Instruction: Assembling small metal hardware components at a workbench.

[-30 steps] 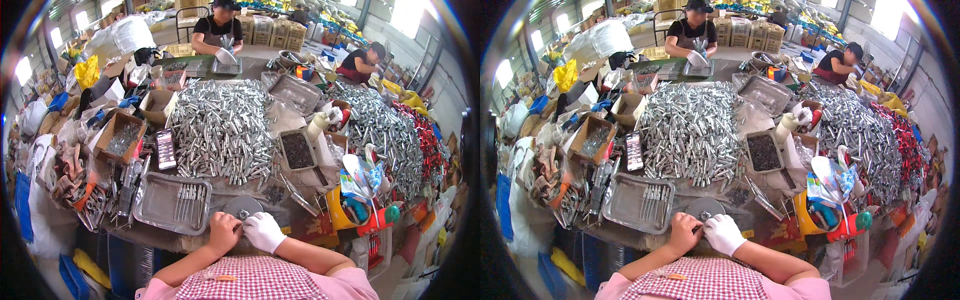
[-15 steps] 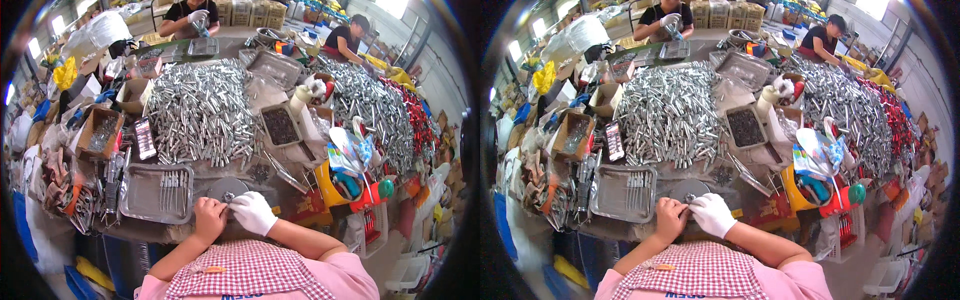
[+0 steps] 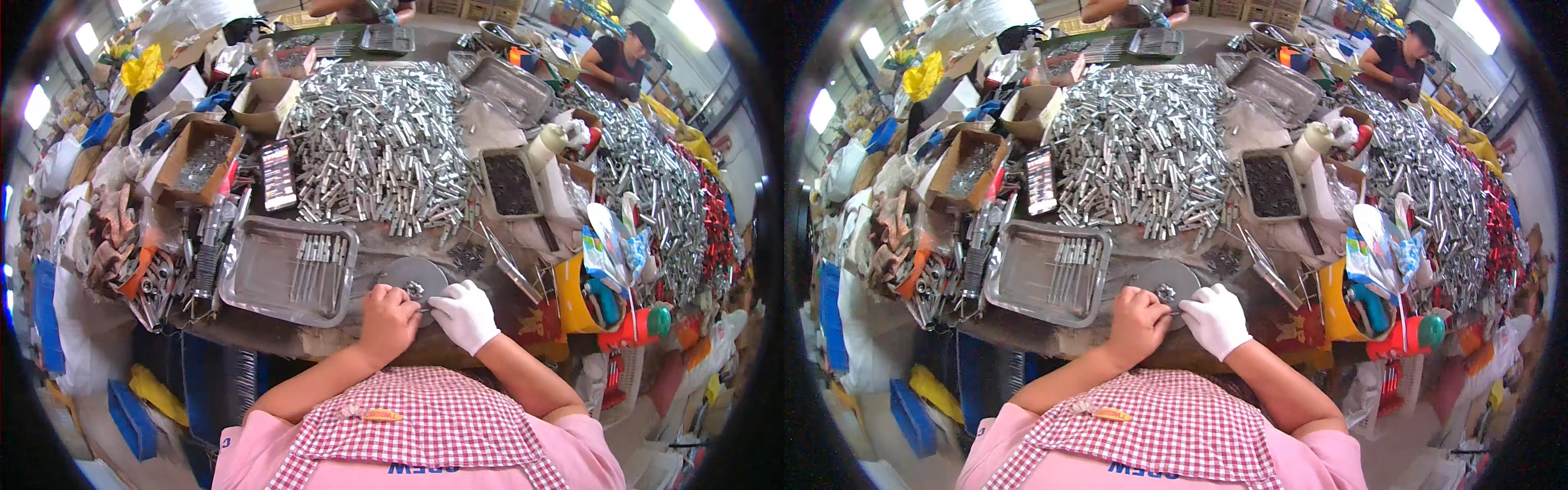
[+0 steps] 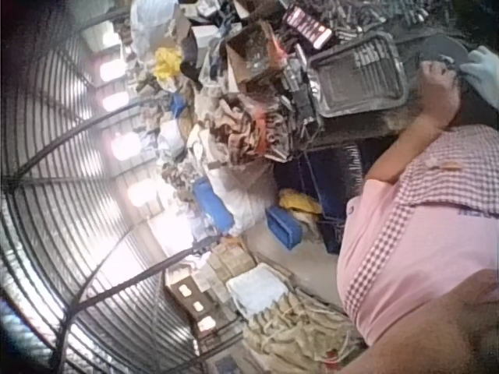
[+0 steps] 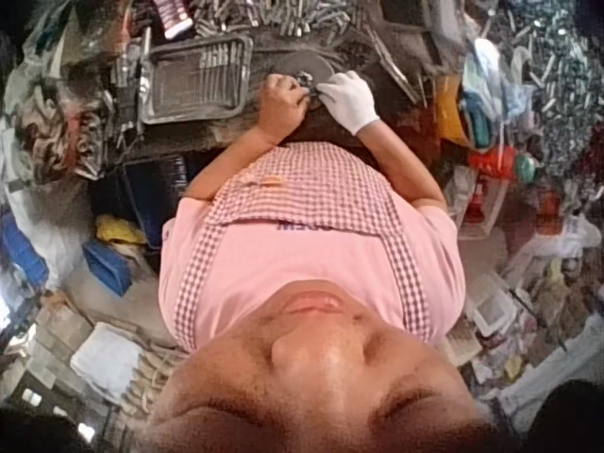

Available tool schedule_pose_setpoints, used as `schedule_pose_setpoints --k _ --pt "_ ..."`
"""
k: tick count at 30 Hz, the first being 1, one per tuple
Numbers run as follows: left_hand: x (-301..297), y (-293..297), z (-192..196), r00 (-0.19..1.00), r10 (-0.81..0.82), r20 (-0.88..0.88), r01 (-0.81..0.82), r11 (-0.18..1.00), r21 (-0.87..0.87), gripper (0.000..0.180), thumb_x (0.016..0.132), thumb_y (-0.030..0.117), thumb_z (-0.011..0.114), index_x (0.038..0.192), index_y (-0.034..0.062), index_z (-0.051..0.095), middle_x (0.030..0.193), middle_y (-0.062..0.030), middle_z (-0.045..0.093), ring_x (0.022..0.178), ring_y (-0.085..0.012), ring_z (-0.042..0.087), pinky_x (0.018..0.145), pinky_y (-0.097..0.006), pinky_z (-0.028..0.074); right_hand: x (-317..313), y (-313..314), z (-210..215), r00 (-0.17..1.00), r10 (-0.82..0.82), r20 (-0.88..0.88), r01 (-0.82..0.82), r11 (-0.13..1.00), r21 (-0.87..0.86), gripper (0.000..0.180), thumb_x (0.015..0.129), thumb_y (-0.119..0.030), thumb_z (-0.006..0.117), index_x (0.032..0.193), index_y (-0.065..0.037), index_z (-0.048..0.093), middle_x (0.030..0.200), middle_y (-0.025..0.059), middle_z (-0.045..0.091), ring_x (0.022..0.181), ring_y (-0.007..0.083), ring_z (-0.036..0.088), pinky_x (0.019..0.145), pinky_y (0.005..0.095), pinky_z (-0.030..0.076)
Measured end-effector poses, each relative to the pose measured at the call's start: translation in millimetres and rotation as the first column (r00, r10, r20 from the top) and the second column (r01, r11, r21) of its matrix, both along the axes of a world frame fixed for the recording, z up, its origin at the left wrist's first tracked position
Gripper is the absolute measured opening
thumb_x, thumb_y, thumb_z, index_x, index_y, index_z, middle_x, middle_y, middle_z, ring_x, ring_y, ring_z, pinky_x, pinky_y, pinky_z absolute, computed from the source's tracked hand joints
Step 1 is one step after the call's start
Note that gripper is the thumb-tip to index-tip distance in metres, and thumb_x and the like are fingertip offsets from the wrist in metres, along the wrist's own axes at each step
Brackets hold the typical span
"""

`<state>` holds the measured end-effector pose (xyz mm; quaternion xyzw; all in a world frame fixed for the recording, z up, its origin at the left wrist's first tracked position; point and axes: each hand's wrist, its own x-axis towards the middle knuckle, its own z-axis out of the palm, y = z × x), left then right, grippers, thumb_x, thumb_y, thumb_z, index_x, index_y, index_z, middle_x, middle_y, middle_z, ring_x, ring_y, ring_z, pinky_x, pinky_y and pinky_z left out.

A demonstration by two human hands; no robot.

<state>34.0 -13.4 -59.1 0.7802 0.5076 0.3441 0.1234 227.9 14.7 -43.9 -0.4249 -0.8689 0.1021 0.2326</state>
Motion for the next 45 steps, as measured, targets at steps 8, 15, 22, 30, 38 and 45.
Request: schedule_pose_setpoints --k 8,15,22,30,38,45 --pt "-4 -4 7 0.989 -0.053 0.135 0.056 0.998 -0.020 0.019 0.074 0.012 0.072 0.091 0.0063 0.064 0.092 -0.0086 0.064 0.096 -0.0317 0.056 0.085 -0.044 0.046 -13 -8 16 0.998 0.050 0.024 -0.049 0.998 -0.050 0.007 0.075 -0.015 0.070 0.080 -0.012 0.067 0.079 0.0083 0.060 0.074 0.0303 0.059 0.065 0.0408 0.049" --pt "-51 -11 33 0.669 0.019 0.743 0.347 0.876 -0.335 0.032 0.084 0.007 0.074 0.113 0.0002 0.061 0.097 -0.0072 0.068 0.087 -0.0155 0.065 0.073 -0.029 0.052 -50 -22 36 0.934 0.024 -0.356 -0.135 0.947 -0.291 0.008 0.079 -0.004 0.066 0.087 -0.005 0.066 0.082 0.0141 0.064 0.077 0.0350 0.064 0.069 0.0410 0.051" --pt "-122 33 72 0.838 0.360 0.411 -0.188 0.896 -0.402 0.042 0.094 0.007 0.060 0.134 -0.0002 0.054 0.083 -0.0010 0.058 0.074 -0.0071 0.052 0.068 -0.024 0.046 -63 -21 49 0.903 0.018 -0.430 -0.238 0.854 -0.462 0.028 0.085 -0.009 0.064 0.111 0.000 0.063 0.097 0.0177 0.065 0.086 0.0307 0.066 0.078 0.0364 0.053" --pt "-194 87 25 0.887 0.455 -0.083 -0.416 0.708 -0.570 0.030 0.074 0.020 0.079 0.095 0.0003 0.068 0.086 -0.0177 0.070 0.078 -0.0310 0.068 0.074 -0.040 0.053 -5 -15 20 0.815 -0.317 -0.485 0.015 0.849 -0.529 0.028 0.084 -0.002 0.064 0.111 0.001 0.064 0.098 0.0121 0.066 0.083 0.0175 0.065 0.076 0.0289 0.052" --pt "-210 89 10 0.890 0.455 0.004 -0.348 0.686 -0.639 0.024 0.071 0.015 0.083 0.081 -0.0013 0.069 0.071 -0.0106 0.069 0.064 -0.0191 0.066 0.062 -0.035 0.052 67 44 19 0.835 -0.448 -0.320 0.395 0.892 -0.220 0.022 0.083 -0.009 0.068 0.103 -0.002 0.067 0.101 0.0179 0.068 0.096 0.0342 0.065 0.086 0.0391 0.052" --pt "-180 87 23 0.879 0.476 -0.036 -0.448 0.798 -0.403 0.027 0.077 0.021 0.079 0.086 -0.0020 0.068 0.070 -0.0124 0.067 0.064 -0.0217 0.065 0.063 -0.035 0.051 85 103 13 0.853 -0.491 0.174 0.521 0.820 -0.238 0.019 0.082 -0.026 0.065 0.091 -0.010 0.072 0.094 0.0176 0.068 0.092 0.0373 0.064 0.083 0.0454 0.051"
